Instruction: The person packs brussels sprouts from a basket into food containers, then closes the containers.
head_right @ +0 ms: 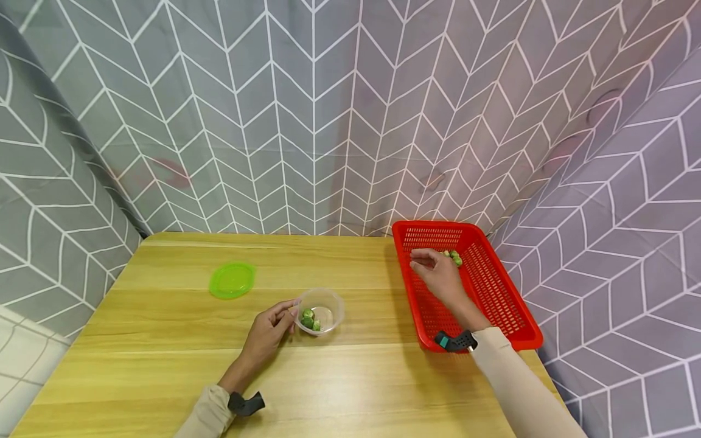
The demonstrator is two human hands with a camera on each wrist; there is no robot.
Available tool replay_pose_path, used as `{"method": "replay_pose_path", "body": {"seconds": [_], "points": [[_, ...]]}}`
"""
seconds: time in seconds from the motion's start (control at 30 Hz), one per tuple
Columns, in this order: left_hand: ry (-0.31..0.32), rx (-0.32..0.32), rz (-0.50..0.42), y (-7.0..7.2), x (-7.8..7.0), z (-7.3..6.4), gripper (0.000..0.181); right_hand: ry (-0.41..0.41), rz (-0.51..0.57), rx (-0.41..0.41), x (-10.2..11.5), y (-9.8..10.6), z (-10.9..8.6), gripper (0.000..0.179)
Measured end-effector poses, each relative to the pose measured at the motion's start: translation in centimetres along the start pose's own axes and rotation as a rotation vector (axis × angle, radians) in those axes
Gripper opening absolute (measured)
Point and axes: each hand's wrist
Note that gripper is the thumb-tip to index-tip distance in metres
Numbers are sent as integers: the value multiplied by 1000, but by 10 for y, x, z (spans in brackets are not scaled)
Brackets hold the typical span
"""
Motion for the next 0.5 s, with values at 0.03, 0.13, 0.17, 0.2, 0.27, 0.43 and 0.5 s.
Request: {"method": "replay_pose_path", "body": {"seconds": [0.03,0.13,0.17,0.2,0.27,0.43,0.5], "points": [[-2,-1,2,0,0,0,30,-4,-12,-9,-3,2,1,30],[-12,-3,6,0,1,0,30,-22,-60,-36,-13,7,5,29],[-15,-3,8,0,1,0,30,-27,-73,-43,-16,8,7,30],[-19,-3,9,0,1,0,30,-32,-87,-50,-19,10,8,30],[-24,-3,11,0,1,0,31,-41,-104,-58,-26,13,11,30],[-20,-7,14,0,2,0,30,-43,-137,-85,-39,19,19,31],[-14,-8,15,0,2,0,30,-49,-142,-95,-44,21,22,31]]}}
Point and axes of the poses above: each hand's wrist, its own z-axis towards the middle knuckle, its own y-axis out of the back of the hand, x = y × z, and after that the axes turned 4 degrees about -y, right-handed
